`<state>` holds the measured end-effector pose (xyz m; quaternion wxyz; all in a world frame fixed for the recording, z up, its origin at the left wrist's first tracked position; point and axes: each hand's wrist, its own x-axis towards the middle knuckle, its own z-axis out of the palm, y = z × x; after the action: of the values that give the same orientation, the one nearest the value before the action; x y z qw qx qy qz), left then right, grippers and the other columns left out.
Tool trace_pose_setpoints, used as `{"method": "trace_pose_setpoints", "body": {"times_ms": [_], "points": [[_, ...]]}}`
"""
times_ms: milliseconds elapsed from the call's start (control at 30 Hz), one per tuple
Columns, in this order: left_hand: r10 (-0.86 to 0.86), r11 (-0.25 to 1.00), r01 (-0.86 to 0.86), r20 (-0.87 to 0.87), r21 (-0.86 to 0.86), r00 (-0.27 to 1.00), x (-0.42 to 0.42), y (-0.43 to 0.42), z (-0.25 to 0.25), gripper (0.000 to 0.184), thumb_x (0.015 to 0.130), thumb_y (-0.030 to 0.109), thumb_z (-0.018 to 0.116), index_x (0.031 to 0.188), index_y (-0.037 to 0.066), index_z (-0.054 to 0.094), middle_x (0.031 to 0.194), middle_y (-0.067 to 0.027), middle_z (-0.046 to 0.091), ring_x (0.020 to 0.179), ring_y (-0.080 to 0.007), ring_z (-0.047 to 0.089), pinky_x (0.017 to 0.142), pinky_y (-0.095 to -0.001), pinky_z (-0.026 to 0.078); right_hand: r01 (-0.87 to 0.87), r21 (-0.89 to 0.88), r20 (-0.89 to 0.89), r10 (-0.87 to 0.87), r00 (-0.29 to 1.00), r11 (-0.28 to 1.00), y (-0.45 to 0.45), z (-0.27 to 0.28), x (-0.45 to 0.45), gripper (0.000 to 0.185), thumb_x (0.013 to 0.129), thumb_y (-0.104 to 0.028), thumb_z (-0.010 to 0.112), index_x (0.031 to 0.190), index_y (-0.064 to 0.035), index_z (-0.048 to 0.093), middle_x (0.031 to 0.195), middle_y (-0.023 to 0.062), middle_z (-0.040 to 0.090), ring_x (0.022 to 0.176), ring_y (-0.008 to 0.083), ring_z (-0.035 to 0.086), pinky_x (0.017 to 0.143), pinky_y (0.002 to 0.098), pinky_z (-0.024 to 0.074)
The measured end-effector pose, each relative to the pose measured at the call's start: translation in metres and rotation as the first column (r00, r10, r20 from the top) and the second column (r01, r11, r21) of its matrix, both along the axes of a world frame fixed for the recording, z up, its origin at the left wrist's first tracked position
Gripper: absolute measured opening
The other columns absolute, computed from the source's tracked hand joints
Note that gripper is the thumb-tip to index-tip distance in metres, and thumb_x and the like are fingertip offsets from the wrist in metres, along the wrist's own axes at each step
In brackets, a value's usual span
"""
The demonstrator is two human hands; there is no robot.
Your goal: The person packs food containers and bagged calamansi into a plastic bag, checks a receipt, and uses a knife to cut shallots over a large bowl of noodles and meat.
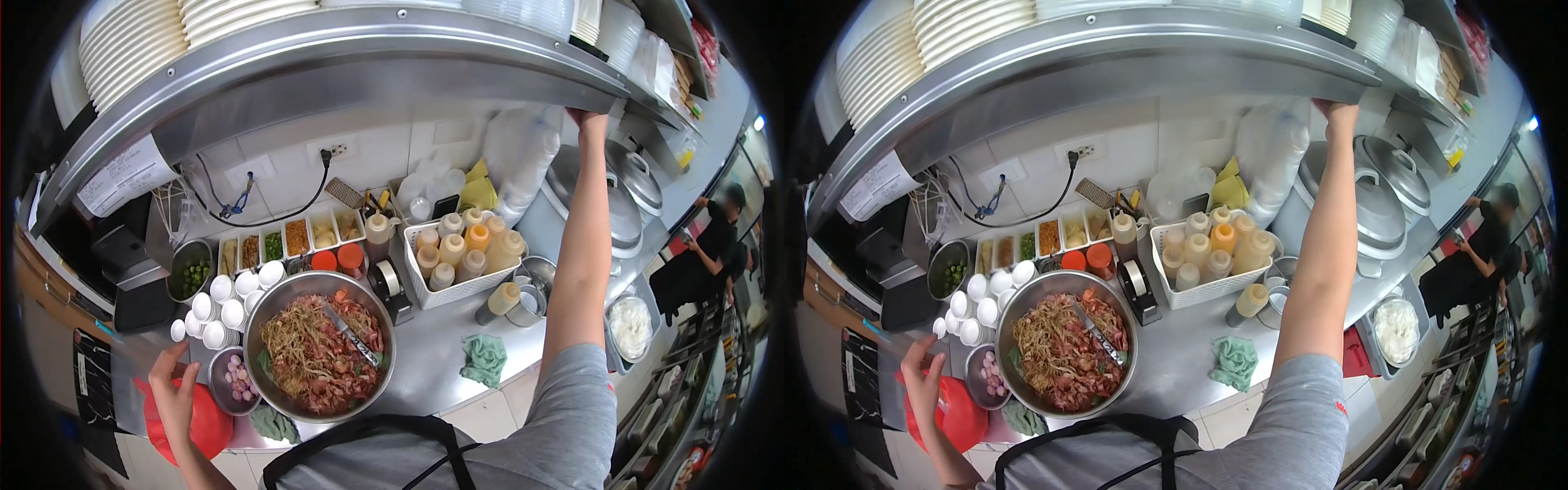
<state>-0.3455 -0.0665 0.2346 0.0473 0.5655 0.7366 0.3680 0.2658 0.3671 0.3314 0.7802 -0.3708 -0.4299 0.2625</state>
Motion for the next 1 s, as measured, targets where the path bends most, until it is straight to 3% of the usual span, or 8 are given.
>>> {"method": "trace_pose_setpoints", "body": {"times_ms": [133, 233, 267, 333, 567, 767, 833, 1000], "points": [[-0.046, 0.999, 0.046, 0.060, 0.000, 0.997, 0.012, 0.002, 0.001, 0.032, 0.066, -0.005, 0.062, 0.097, -0.004, 0.058, 0.094, -0.0121, 0.060, 0.062, -0.0155, 0.057, 0.059, -0.0252, 0.045, 0.096, 0.109, 0.019, -0.099, 0.995, 0.989, 0.003, -0.029, -0.008, 0.031, 0.084, -0.029, 0.053, 0.094, 0.0001, 0.058, 0.093, 0.0147, 0.061, 0.085, 0.0280, 0.060, 0.076, 0.0356, 0.0472], [-0.082, 0.996, 0.084, 0.088, -0.022, 0.993, 0.022, 0.002, -0.003, 0.031, 0.065, -0.004, 0.062, 0.096, -0.005, 0.058, 0.097, -0.0130, 0.060, 0.064, -0.0163, 0.058, 0.060, -0.0253, 0.045, 0.649, 0.202, 0.892, -0.412, 0.187, 0.734, 0.032, -0.053, 0.013, 0.031, 0.084, -0.024, 0.053, 0.108, -0.0026, 0.052, 0.092, 0.0120, 0.061, 0.086, 0.0237, 0.060, 0.072, 0.0338, 0.0470], [-0.105, 0.994, 0.108, 0.087, -0.027, 0.991, 0.025, 0.004, -0.006, 0.030, 0.065, -0.004, 0.062, 0.095, -0.005, 0.059, 0.097, -0.0135, 0.060, 0.065, -0.0166, 0.059, 0.060, -0.0253, 0.046, 0.638, 0.196, 0.896, -0.400, 0.192, 0.745, 0.029, -0.046, -0.001, 0.031, 0.084, -0.024, 0.053, 0.108, -0.0026, 0.052, 0.092, 0.0120, 0.061, 0.086, 0.0237, 0.060, 0.072, 0.0338, 0.0470], [-0.200, 0.980, 0.197, 0.091, 0.036, 0.976, 0.036, 0.013, -0.010, 0.026, 0.067, -0.001, 0.064, 0.092, -0.005, 0.059, 0.093, -0.0142, 0.061, 0.068, -0.0195, 0.060, 0.063, -0.0264, 0.047, 0.060, 0.030, 0.191, -0.064, 0.980, 0.998, 0.021, -0.018, -0.035, 0.036, 0.084, -0.026, 0.054, 0.108, -0.0002, 0.052, 0.093, 0.0116, 0.061, 0.087, 0.0241, 0.059, 0.070, 0.0350, 0.0473], [-0.502, 0.809, 0.572, -0.348, 0.135, 0.792, 0.085, 0.062, -0.048, 0.051, 0.068, 0.023, 0.069, 0.116, 0.012, 0.053, 0.131, -0.0127, 0.038, 0.121, -0.0319, 0.036, 0.094, -0.0422, 0.035, -0.462, -0.375, 0.029, 0.508, 0.861, 0.804, -0.134, -0.068, -0.248, 0.027, 0.085, -0.025, 0.052, 0.103, -0.0044, 0.052, 0.095, 0.0098, 0.061, 0.074, 0.0170, 0.059, 0.073, 0.0300, 0.0451], [-0.403, 0.803, 0.454, -0.211, 0.386, 0.891, 0.075, 0.075, -0.074, 0.043, 0.064, 0.005, 0.067, 0.105, 0.005, 0.053, 0.103, -0.0169, 0.052, 0.097, -0.0333, 0.052, 0.080, -0.0401, 0.042, -0.948, -0.318, -0.319, 0.941, 0.115, 0.008, -0.272, -0.133, -0.371, 0.057, 0.083, -0.030, 0.058, 0.126, 0.0006, 0.037, 0.115, 0.0156, 0.052, 0.099, 0.0218, 0.056, 0.078, 0.0290, 0.0478], [-0.397, 0.808, 0.376, -0.052, 0.453, 0.916, 0.061, 0.069, -0.070, 0.022, 0.066, -0.002, 0.062, 0.086, 0.000, 0.054, 0.083, -0.0136, 0.057, 0.080, -0.0284, 0.058, 0.070, -0.0337, 0.046, -0.923, -0.136, 0.198, 0.922, 0.332, 0.361, -0.301, -0.150, -0.397, 0.059, 0.079, -0.020, 0.063, 0.127, 0.0009, 0.035, 0.122, 0.0161, 0.047, 0.108, 0.0206, 0.050, 0.086, 0.0291, 0.0430], [-0.437, 0.852, 0.322, 0.225, 0.412, 0.871, 0.038, 0.036, -0.079, 0.015, 0.073, -0.001, 0.061, 0.085, 0.001, 0.053, 0.083, -0.0095, 0.058, 0.078, -0.0213, 0.059, 0.069, -0.0281, 0.045, -0.746, -0.337, 0.282, 0.817, 0.502, 0.575, -0.333, -0.175, -0.432, 0.031, 0.069, -0.001, 0.069, 0.096, -0.0007, 0.054, 0.096, 0.0041, 0.053, 0.086, 0.0094, 0.050, 0.072, 0.0217, 0.0397]]}}
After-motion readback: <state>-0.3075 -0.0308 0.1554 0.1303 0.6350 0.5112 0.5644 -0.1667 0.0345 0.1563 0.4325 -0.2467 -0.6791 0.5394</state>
